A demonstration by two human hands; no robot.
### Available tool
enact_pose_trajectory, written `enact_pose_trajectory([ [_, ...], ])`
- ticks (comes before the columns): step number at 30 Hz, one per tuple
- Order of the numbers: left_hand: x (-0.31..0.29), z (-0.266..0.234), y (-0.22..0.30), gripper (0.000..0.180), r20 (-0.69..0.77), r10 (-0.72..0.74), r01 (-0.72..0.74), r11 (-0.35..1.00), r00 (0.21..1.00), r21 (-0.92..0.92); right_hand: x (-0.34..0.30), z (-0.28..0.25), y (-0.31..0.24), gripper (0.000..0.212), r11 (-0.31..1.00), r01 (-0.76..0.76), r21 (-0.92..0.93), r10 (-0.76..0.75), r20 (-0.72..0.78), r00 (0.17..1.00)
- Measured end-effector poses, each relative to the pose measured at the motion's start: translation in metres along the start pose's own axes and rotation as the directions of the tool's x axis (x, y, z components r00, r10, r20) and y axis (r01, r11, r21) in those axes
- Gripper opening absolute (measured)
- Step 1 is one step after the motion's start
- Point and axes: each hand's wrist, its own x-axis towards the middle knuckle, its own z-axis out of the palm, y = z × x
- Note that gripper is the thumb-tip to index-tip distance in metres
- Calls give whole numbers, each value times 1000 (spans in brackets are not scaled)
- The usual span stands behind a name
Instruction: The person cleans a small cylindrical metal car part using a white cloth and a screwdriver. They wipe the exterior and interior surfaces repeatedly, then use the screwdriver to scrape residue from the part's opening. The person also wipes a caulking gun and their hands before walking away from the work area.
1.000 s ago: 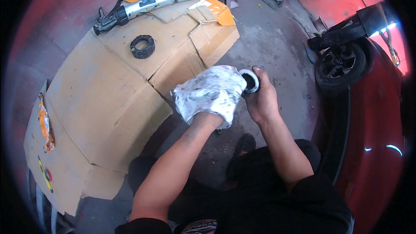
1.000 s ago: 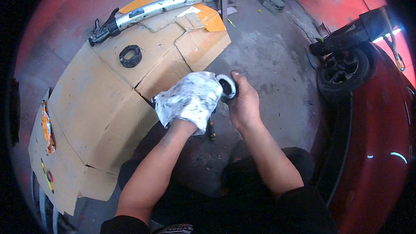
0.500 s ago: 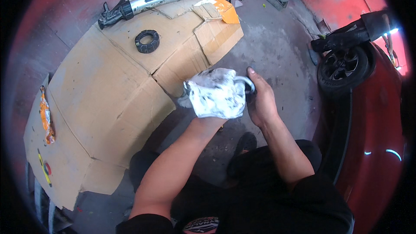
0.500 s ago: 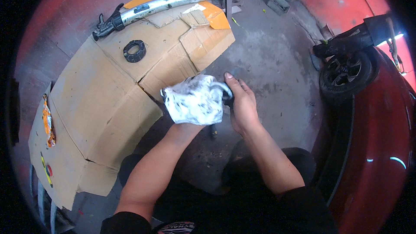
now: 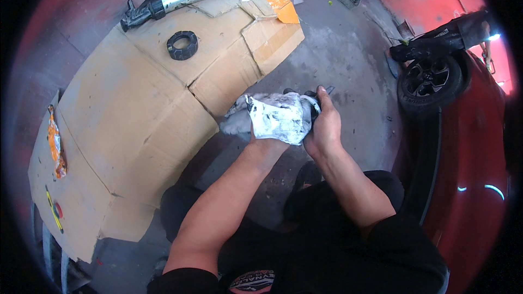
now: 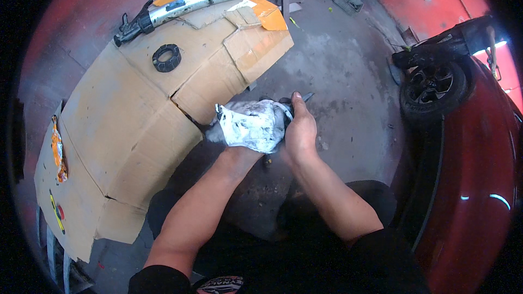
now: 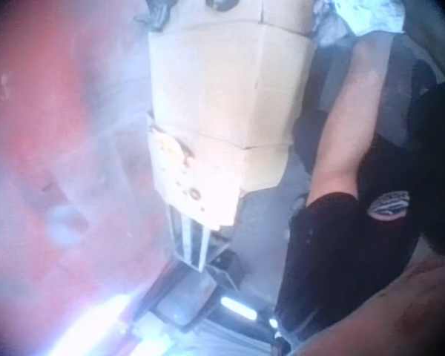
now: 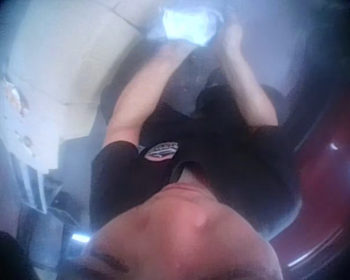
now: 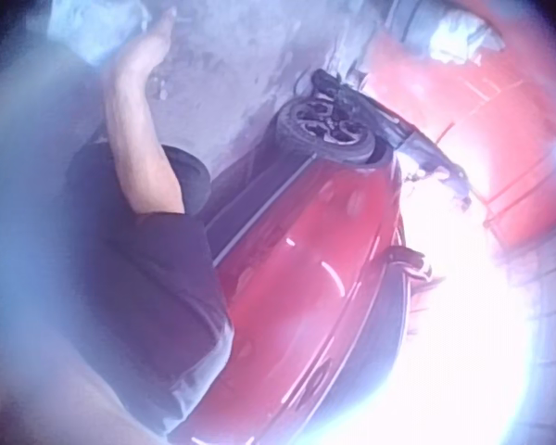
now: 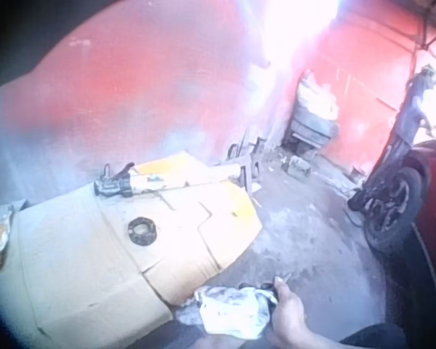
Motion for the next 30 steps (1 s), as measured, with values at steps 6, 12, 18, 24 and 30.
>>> enact_pose_trajectory([
  [6, 0, -34, 12, 27, -20, -129, 130, 987, 991, 90, -26, 24, -14, 34, 996, -56, 76, 52, 57, 997],
  [12, -8, -24, -27, 22, -480, 203, 159, 775, 854, 611, -21, 27, -39, 42, 925, -229, 303, 145, 275, 950],
  [18, -16, -35, -4, 32, -429, -227, -37, 850, 875, -526, 0, 14, -52, 42, 924, -173, 341, 56, 327, 943],
  [24, -3, -47, 24, 28, -504, 139, -280, 935, 852, -216, 2, 20, -42, 43, 953, -86, 291, 7, 262, 965],
  [30, -15, -22, 16, 35, -150, -162, -48, 506, 975, -861, 7, 21, -37, 43, 977, 38, 212, -81, 200, 976],
])
